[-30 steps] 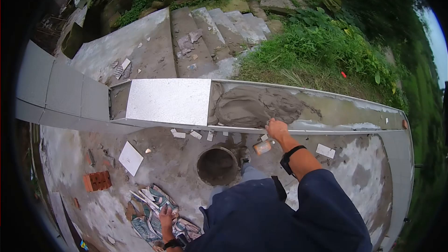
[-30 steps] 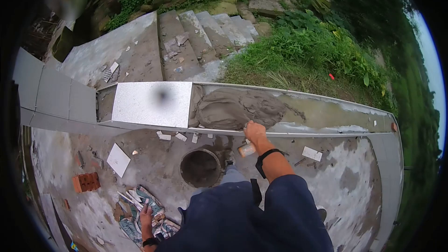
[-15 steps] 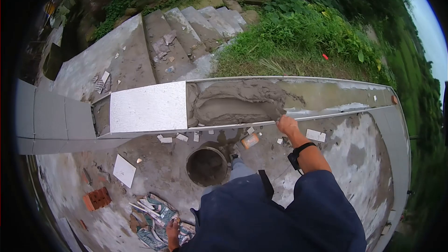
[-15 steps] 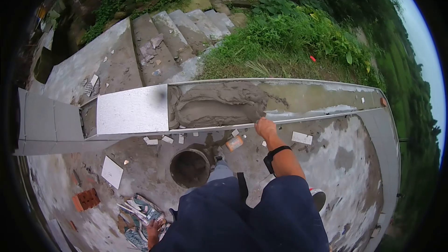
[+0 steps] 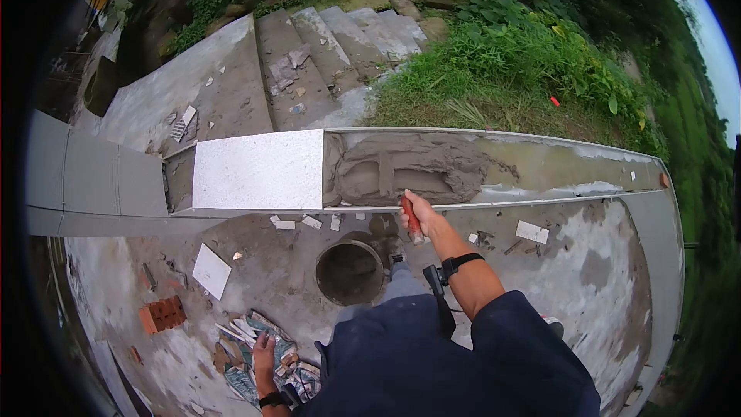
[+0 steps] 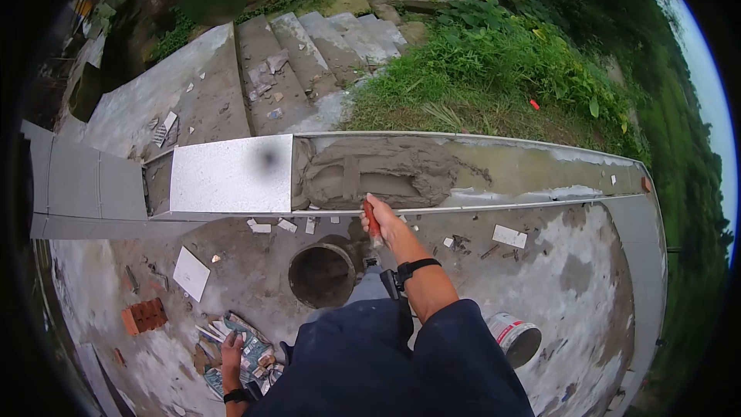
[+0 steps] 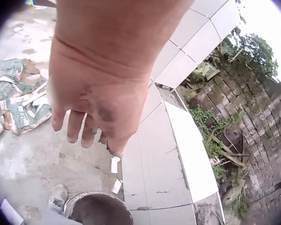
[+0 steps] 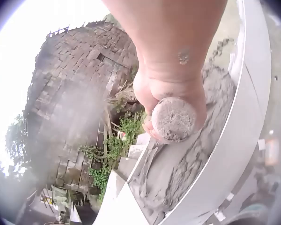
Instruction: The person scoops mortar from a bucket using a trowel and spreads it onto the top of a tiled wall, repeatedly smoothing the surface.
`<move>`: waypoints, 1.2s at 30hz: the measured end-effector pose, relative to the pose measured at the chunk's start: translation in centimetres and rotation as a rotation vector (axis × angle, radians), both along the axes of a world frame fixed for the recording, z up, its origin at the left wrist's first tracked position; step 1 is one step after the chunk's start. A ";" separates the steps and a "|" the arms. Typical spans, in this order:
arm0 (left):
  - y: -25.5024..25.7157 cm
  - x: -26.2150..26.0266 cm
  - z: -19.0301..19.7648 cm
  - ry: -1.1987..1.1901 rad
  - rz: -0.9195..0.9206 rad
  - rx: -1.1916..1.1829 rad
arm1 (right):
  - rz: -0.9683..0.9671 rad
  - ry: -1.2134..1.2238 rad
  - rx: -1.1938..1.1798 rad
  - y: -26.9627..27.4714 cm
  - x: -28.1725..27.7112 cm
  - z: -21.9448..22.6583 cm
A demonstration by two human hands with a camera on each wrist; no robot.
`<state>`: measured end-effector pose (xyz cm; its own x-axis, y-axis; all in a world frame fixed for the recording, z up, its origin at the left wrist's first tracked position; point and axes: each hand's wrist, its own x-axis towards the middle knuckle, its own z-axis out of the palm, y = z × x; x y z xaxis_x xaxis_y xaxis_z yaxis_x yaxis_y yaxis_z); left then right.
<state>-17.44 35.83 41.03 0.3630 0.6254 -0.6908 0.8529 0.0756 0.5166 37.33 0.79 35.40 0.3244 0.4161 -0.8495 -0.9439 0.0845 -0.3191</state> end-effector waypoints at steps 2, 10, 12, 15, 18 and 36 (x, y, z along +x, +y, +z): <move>0.7 0.1 1.4 -0.065 0.038 0.030 | -0.050 0.018 0.055 4.5 -1.5 -0.5; -4.0 -8.6 0.4 0.133 0.229 -0.077 | -0.095 0.043 0.115 11.2 -0.7 -2.7; -6.0 -11.9 -1.4 0.206 0.257 -0.171 | 0.181 -0.117 -0.046 8.9 0.7 -2.6; -7.9 -14.2 -3.9 0.284 0.326 -0.221 | 1.005 -1.124 -0.676 4.3 0.7 -4.7; -9.0 -11.3 -1.9 0.207 0.333 -0.168 | 1.489 -1.425 -0.744 3.5 1.9 2.6; -7.2 -8.1 -2.8 0.025 0.269 -0.039 | 1.328 -1.350 -0.891 5.1 8.7 0.2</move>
